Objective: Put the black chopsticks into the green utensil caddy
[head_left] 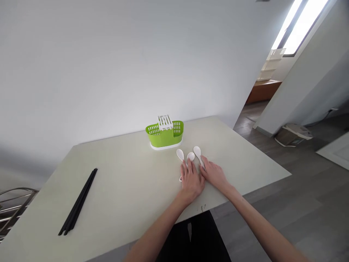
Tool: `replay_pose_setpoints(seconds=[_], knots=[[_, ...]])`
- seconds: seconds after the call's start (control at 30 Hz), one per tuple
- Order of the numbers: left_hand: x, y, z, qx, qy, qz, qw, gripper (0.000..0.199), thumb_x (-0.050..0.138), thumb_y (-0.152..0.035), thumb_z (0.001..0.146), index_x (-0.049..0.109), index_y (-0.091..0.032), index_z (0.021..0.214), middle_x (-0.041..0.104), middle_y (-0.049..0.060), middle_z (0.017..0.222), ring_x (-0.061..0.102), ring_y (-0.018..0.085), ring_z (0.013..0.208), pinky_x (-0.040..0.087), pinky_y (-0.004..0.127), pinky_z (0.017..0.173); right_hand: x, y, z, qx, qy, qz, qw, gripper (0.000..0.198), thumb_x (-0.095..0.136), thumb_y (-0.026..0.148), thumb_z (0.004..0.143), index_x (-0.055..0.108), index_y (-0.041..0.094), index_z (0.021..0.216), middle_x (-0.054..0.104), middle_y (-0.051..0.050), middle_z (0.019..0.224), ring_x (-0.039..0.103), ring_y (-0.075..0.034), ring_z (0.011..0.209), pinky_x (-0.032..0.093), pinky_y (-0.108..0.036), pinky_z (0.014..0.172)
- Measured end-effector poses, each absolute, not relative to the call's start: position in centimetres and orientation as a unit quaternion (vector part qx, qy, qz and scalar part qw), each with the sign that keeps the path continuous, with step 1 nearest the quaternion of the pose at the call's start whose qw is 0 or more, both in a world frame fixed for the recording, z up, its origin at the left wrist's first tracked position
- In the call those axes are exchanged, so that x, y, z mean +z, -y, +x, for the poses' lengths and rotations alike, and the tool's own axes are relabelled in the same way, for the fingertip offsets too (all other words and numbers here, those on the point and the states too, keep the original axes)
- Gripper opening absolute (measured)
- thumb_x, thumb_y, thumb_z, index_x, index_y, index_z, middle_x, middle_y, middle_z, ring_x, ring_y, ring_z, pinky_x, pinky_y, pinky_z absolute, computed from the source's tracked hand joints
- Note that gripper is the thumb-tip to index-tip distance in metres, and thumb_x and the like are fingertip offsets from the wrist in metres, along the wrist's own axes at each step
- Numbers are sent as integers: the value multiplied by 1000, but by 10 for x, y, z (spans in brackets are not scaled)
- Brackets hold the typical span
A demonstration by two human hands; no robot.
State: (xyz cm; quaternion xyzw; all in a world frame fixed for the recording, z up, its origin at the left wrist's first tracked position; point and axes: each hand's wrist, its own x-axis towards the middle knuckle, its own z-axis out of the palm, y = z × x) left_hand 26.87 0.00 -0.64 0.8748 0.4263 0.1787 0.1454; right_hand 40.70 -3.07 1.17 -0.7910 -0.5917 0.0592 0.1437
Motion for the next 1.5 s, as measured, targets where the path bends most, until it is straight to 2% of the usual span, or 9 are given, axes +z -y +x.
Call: replay_pose_setpoints(seconds=[0.13, 0.23, 0.37, 0.5, 0.63, 0.73, 0.83, 1.07, 1.5], knots=[[1, 0, 264, 200, -389, 874, 213, 77, 49, -18, 92, 24, -14, 164, 20, 18, 173, 7, 37, 161, 17, 63, 129, 11, 33, 412, 72, 617, -766, 165, 49, 43, 33, 106, 41, 16, 151, 76, -10, 101, 72, -26, 94, 43, -31, 73], [9, -5, 236, 257, -338, 880, 210, 72, 46, -20, 97, 21, -19, 165, 23, 14, 173, 8, 31, 162, 24, 60, 129, 8, 39, 417, 85, 636, -738, 207, 49, 42, 34, 105, 44, 16, 150, 73, -7, 92, 70, -25, 91, 45, -32, 74], [25, -35, 144, 294, -327, 890, 118, 58, 46, -32, 104, 32, -24, 160, 34, 12, 169, 18, 30, 161, 33, 58, 126, 0, 52, 425, 119, 644, -702, 281, 45, 42, 45, 105, 58, 21, 139, 68, -4, 84, 65, -24, 87, 49, -36, 80], [50, -71, 8, 293, -414, 862, -9, 48, 45, -39, 105, 45, -21, 150, 46, 14, 161, 30, 31, 157, 34, 57, 125, -8, 61, 430, 170, 616, -680, 359, 45, 44, 52, 103, 62, 24, 134, 67, -3, 83, 64, -23, 80, 52, -36, 80], [65, -89, -121, 206, -537, 815, -66, 63, 39, -54, 103, 45, -14, 152, 42, 18, 164, 23, 36, 159, 31, 60, 124, -10, 62, 429, 190, 591, -682, 386, 46, 45, 54, 102, 63, 24, 132, 67, -1, 78, 61, -21, 72, 51, -33, 75], [60, -94, -187, 106, -622, 775, -41, 81, 36, -63, 99, 35, -9, 159, 36, 20, 167, 22, 41, 158, 31, 62, 122, -10, 63, 428, 194, 569, -695, 393, 46, 44, 55, 102, 63, 25, 131, 67, 0, 77, 61, -20, 69, 50, -33, 73], [49, -96, -217, 44, -638, 769, 7, 82, 26, -61, 100, 29, -10, 164, 32, 17, 169, 23, 38, 158, 33, 59, 122, -11, 65, 428, 196, 548, -708, 400, 47, 42, 57, 102, 62, 26, 131, 69, -1, 78, 62, -21, 71, 51, -34, 74], [32, -95, -181, 34, -635, 771, 3, 75, 17, -53, 104, 28, -11, 165, 27, 14, 170, 19, 36, 159, 28, 61, 124, -9, 67, 426, 200, 529, -721, 401, 47, 45, 58, 99, 63, 26, 129, 73, -3, 83, 65, -22, 75, 51, -34, 74], [-3, -69, 37, 99, -560, 823, -7, 67, 23, -47, 108, 34, -12, 163, 27, 14, 171, 16, 36, 160, 16, 62, 128, -7, 65, 426, 201, 523, -722, 407, 44, 48, 56, 97, 66, 25, 123, 73, -2, 82, 65, -21, 74, 52, -33, 73]])
